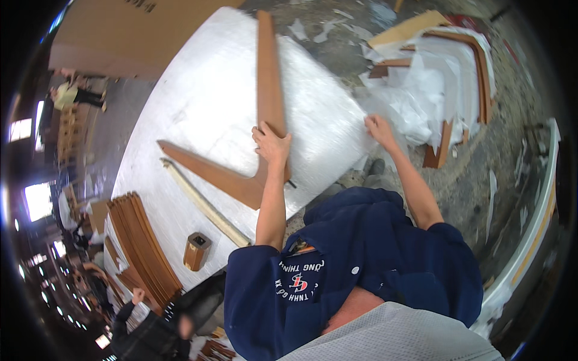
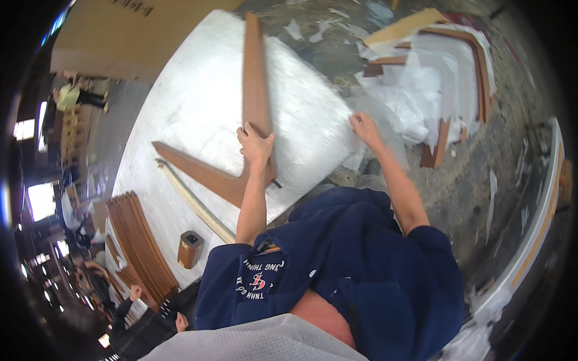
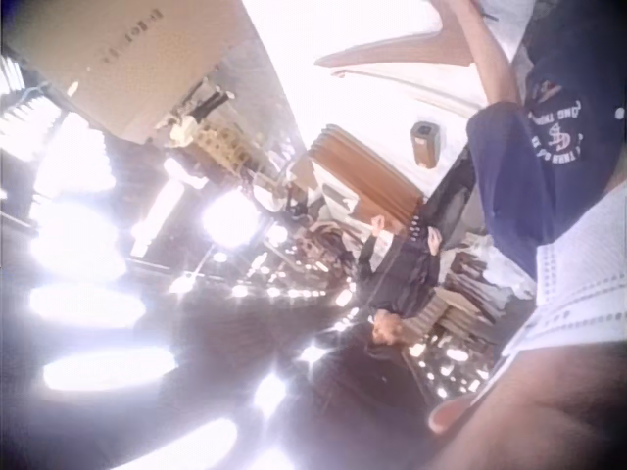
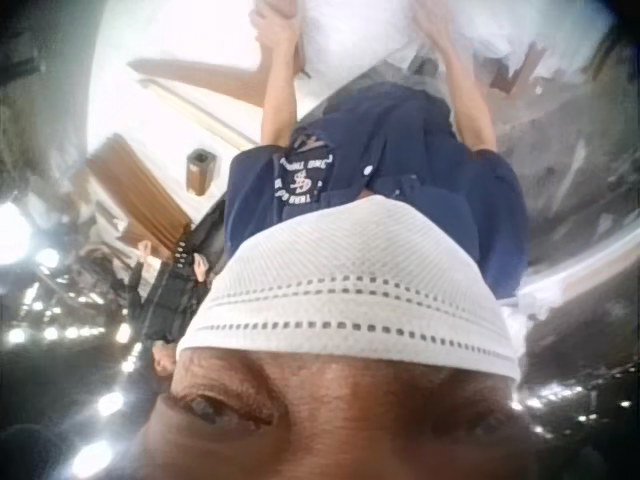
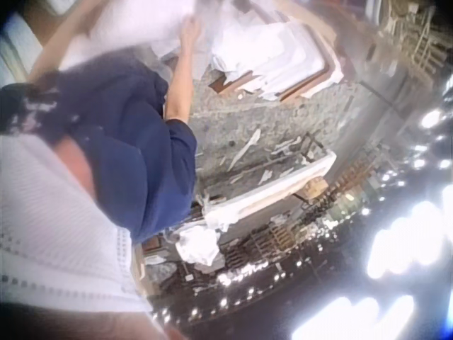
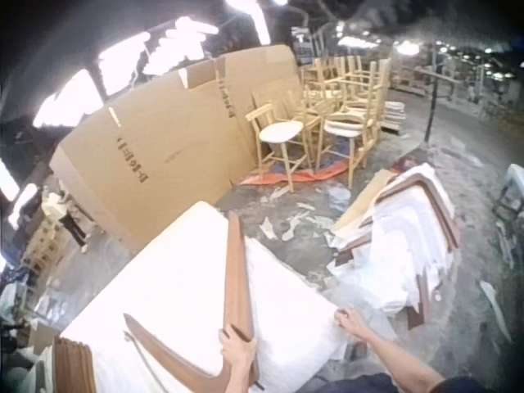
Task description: The person repeatedly picks up V-shaped wooden pieces from a white sheet on the floor, inspects them, and places them onto a stack on a nearby table. The person handles the pieces one at a time and continues this cycle throughout the clip.
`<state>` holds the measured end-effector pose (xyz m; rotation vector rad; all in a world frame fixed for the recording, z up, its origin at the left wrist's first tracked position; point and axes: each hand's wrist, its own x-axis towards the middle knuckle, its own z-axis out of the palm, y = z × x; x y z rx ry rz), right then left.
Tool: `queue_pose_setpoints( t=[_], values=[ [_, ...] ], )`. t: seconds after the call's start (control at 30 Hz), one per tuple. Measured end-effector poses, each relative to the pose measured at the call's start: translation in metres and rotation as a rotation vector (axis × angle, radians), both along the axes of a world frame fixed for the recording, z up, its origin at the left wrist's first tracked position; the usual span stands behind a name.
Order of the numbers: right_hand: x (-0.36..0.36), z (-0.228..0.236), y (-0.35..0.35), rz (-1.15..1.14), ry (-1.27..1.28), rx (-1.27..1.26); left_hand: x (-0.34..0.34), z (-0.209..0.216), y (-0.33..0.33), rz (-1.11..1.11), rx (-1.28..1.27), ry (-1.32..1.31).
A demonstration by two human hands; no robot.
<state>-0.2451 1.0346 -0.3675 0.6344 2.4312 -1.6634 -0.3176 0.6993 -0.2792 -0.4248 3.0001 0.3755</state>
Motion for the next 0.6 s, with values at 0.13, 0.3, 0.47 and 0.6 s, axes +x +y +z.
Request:
queue_pose_setpoints(
  t=[0.13, 0.3, 0.47, 0.6],
  values=[
    [0.204, -0.043, 0.101, -0.531, -0.205, -0.213, -0.002, -0.018, 0.035, 0.115, -0.039, -0.024],
    [0.450, -0.108, 0.211, -1.098, -0.632, -0.221, 0.003, -0.038, 0.030, 0.128, -0.159, -0.010],
    [0.585, -0.130, 0.291, -1.314, -0.525, -0.367, 0.023, -0.062, 0.165, 0.138, -0.405, 0.007],
    [0.629, -0.116, 0.351, -1.488, -0.339, -0.437, 0.126, -0.113, 0.391, -0.731, -0.049, 0.105]
  ],
)
